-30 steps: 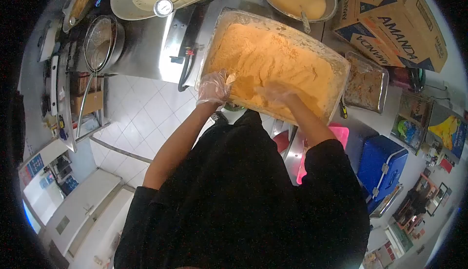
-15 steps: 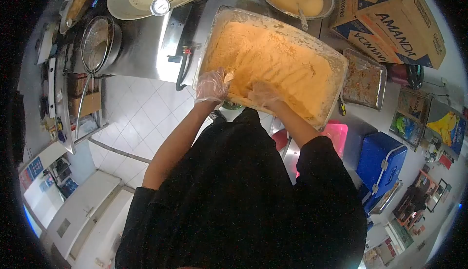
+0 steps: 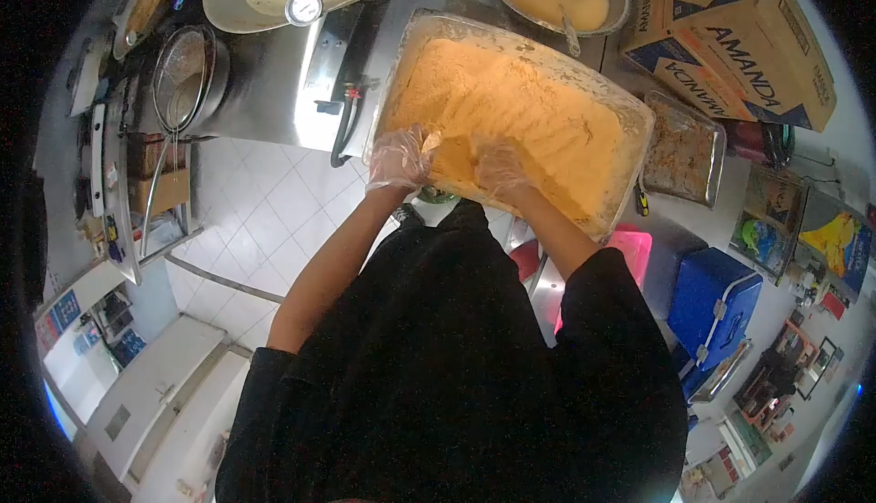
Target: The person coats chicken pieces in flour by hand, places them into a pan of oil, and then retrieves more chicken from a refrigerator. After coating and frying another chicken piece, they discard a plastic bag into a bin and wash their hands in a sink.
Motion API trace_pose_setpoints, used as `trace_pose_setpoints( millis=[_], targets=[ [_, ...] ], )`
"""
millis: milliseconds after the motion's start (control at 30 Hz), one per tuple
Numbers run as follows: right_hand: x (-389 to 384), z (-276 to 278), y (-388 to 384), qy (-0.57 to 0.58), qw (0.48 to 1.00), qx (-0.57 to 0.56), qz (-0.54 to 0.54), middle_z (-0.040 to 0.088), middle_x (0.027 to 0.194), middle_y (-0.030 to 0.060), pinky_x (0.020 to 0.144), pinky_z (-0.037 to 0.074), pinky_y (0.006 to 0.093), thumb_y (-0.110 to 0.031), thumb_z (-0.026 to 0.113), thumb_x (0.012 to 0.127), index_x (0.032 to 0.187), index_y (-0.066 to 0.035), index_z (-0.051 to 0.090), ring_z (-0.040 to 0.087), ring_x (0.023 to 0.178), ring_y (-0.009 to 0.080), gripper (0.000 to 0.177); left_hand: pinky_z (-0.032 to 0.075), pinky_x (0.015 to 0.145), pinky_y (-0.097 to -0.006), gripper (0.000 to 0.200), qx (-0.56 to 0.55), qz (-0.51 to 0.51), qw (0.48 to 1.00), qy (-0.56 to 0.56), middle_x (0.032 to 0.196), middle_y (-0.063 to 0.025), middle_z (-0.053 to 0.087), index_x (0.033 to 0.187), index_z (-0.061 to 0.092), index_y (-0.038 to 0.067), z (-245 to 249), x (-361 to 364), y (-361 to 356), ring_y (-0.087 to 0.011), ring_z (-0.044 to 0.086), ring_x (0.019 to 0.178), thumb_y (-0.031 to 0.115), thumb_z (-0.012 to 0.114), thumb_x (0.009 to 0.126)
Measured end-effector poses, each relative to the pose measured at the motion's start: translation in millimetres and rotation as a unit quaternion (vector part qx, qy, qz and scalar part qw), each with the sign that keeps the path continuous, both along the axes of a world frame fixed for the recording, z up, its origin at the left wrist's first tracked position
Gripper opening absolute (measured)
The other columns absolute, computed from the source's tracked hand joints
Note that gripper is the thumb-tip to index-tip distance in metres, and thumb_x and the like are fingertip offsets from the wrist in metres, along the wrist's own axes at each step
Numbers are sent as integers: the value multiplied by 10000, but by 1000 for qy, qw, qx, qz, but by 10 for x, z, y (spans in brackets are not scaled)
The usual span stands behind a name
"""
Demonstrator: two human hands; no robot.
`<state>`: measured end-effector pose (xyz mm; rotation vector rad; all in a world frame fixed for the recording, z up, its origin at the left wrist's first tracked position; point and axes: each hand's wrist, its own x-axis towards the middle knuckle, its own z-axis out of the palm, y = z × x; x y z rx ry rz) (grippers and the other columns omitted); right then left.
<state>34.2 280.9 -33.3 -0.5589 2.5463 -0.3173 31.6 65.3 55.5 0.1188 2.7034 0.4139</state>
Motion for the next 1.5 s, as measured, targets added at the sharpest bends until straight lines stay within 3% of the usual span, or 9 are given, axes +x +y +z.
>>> trace_pose_setpoints(
  millis=[200, 333, 400, 700, 833, 1100, 1300, 1367, 1500],
  targets=[
    [-354, -290, 454, -319, 841, -405, -166, 555, 1357, 192, 1099, 371, 411, -186, 534, 881, 1398, -131, 495, 523, 1250, 382, 522, 484, 833, -474, 439, 2, -1, 999, 49, 907, -213, 670, 1026, 593, 23, -64, 35, -12, -373, 646, 909, 439, 499, 917],
    [-588, -517, 651, -168, 939, -205, -220, 571, 1331, 203, 1092, 359, 450, -143, 519, 887, 1385, -79, 497, 537, 1235, 364, 503, 483, 823, -486, 430, 24, 4, 999, 37, 911, -215, 667, 1024, 608, 40, -93, 27, -23, -389, 642, 901, 446, 516, 916],
    [-361, -1224, 568, 179, 983, 38, 36, 599, 1280, 216, 1054, 363, 506, -202, 550, 884, 1356, -11, 503, 555, 1207, 358, 511, 482, 809, -497, 440, 32, 6, 999, 41, 913, -216, 666, 1019, 627, 53, -127, 28, -26, -402, 638, 896, 467, 510, 930],
    [-430, 240, -2, -307, 889, -291, -178, 590, 1232, 253, 1006, 410, 476, -318, 545, 912, 1364, -41, 483, 559, 1154, 412, 533, 480, 859, -472, 419, -1, 2, 1000, 5, 982, -210, 655, 1097, 591, 46, -145, 16, -12, -381, 629, 965, 398, 586, 870],
    [-673, 139, 96, -144, 924, -198, -293, 608, 1174, 241, 977, 435, 454, -348, 562, 912, 1255, -59, 556, 579, 1120, 378, 449, 481, 859, -473, 408, 6, -3, 1000, 19, 982, -216, 652, 1091, 586, 48, -99, 41, -37, -380, 631, 959, 397, 577, 881],
    [-216, -663, -451, 77, 983, -139, 92, 622, 1097, 200, 911, 477, 444, -354, 530, 922, 1047, -51, 653, 583, 1022, 379, 350, 469, 883, -472, 407, -27, -17, 999, 40, 1011, -206, 639, 1093, 571, 53, -67, 71, -13, -383, 614, 1003, 397, 582, 875],
    [-636, -291, 30, -404, 845, -292, -193, 597, 1299, 181, 998, 436, 451, -317, 500, 947, 1133, 20, 645, 539, 1211, 339, 411, 469, 889, -467, 401, -36, -16, 999, -1, 1016, -204, 636, 1106, 565, 45, -2, 25, 3, -369, 616, 1004, 370, 581, 872],
    [-617, -943, 225, 154, 964, -177, -127, 642, 1110, 172, 897, 469, 446, -380, 497, 935, 1113, -45, 595, 594, 1061, 324, 392, 479, 875, -461, 394, -32, -26, 999, 0, 1001, -199, 642, 1100, 564, 42, -24, 20, 2, -358, 626, 986, 361, 579, 870],
    [-502, -559, -294, 56, 965, -101, -236, 592, 1251, 261, 982, 443, 474, -299, 525, 924, 1081, 67, 632, 579, 1127, 346, 412, 486, 860, -457, 376, -42, -31, 998, 28, 985, -199, 648, 1085, 568, 45, -113, 40, -3, -356, 634, 972, 354, 576, 871]
  ],
)
